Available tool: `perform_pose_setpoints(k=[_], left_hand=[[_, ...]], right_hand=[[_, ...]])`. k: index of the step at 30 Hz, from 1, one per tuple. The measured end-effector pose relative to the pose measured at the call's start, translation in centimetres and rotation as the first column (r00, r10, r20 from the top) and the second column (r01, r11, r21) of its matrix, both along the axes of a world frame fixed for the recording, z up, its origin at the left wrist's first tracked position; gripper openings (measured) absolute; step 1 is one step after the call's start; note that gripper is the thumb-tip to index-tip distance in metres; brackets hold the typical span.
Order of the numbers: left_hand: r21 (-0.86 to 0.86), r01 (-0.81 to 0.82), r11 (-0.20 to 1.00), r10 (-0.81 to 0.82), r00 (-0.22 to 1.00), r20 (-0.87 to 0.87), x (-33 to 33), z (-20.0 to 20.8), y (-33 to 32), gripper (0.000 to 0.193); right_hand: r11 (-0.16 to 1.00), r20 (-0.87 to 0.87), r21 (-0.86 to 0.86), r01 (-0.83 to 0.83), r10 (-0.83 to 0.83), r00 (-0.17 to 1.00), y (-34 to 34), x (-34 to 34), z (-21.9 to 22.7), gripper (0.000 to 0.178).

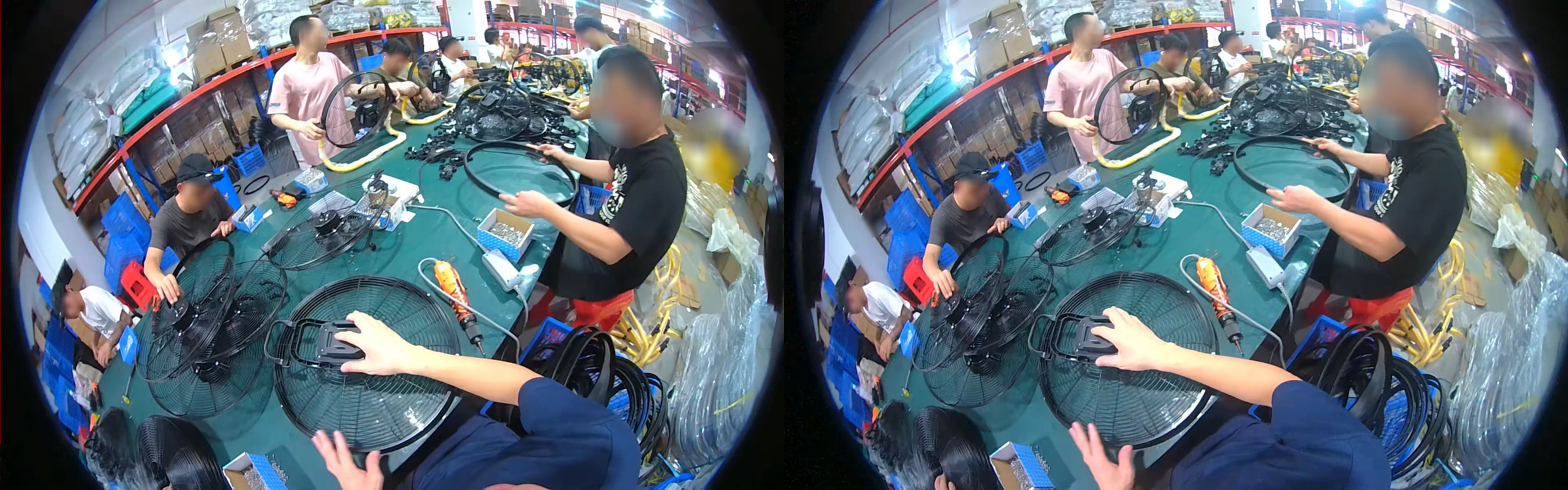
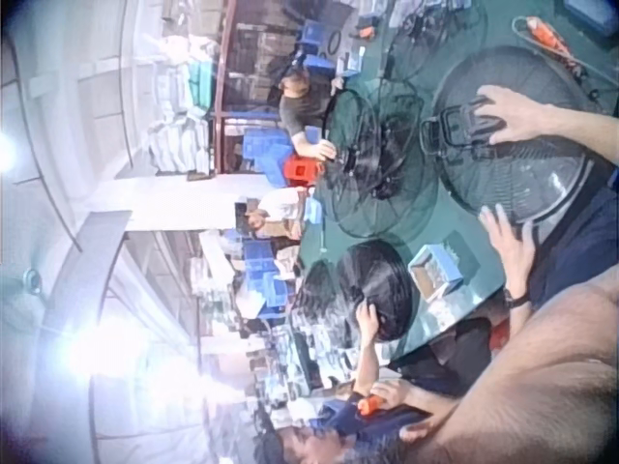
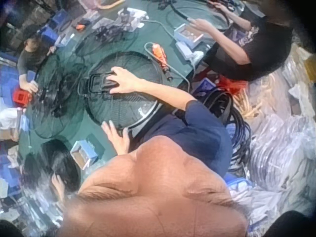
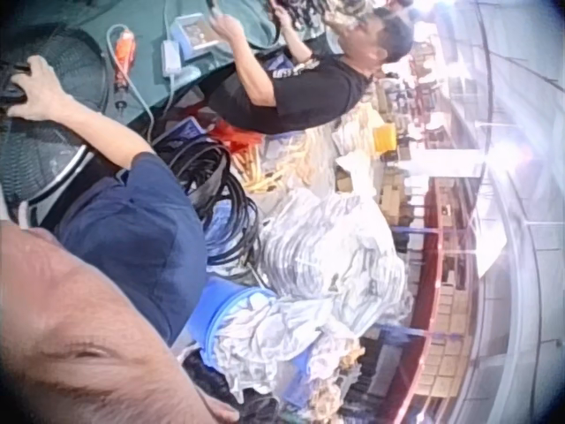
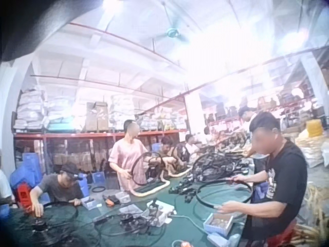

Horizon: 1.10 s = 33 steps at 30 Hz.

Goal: The person is assembling industrial or electric fan components, including the motor housing and grill.

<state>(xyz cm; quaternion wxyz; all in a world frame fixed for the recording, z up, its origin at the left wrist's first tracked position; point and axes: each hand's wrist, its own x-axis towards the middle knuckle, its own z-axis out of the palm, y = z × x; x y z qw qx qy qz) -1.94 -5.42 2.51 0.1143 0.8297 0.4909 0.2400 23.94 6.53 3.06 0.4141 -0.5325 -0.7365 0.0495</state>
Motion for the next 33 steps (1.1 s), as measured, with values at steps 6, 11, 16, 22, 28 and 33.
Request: perform_pose_setpoints(k=[6,11,16,22,28,33], left_hand=[[-0.580,-0.185,0.793,0.504,0.734,0.455,-3.1,-1.9,1.0,0.069],[-0.283,-0.340,0.897,0.416,0.865,0.280,-3.3,-4.7,1.8,0.066],[-0.256,-0.354,0.900,0.435,0.773,0.462,-1.2,-1.7,0.1,0.060],[0.290,-0.146,0.946,-0.134,0.637,0.759,-5.3,-4.3,0.6,0.049],[0.142,-0.076,0.987,-0.122,0.223,0.967,-1.6,6.6,1.3,0.076],[0.266,0.194,0.944,-0.315,0.295,0.902,1.2,6.1,5.6,0.072]], right_hand=[[0.999,-0.038,-0.007,0.040,-0.041,0.998,-1.0,-1.2,0.0,0.058],[0.999,0.035,0.049,0.003,-0.005,0.999,-4.6,-2.0,0.8,0.061],[0.999,-0.077,-0.042,0.002,-0.005,0.997,-7.4,-2.4,2.4,0.050],[0.996,-0.293,0.017,0.085,-0.076,0.953,-8.9,-1.1,4.1,0.051],[0.989,-0.699,0.122,0.086,0.024,0.715,-8.9,1.4,6.4,0.056],[0.983,-0.868,0.181,0.025,0.148,0.474,-8.4,4.7,7.1,0.051]])
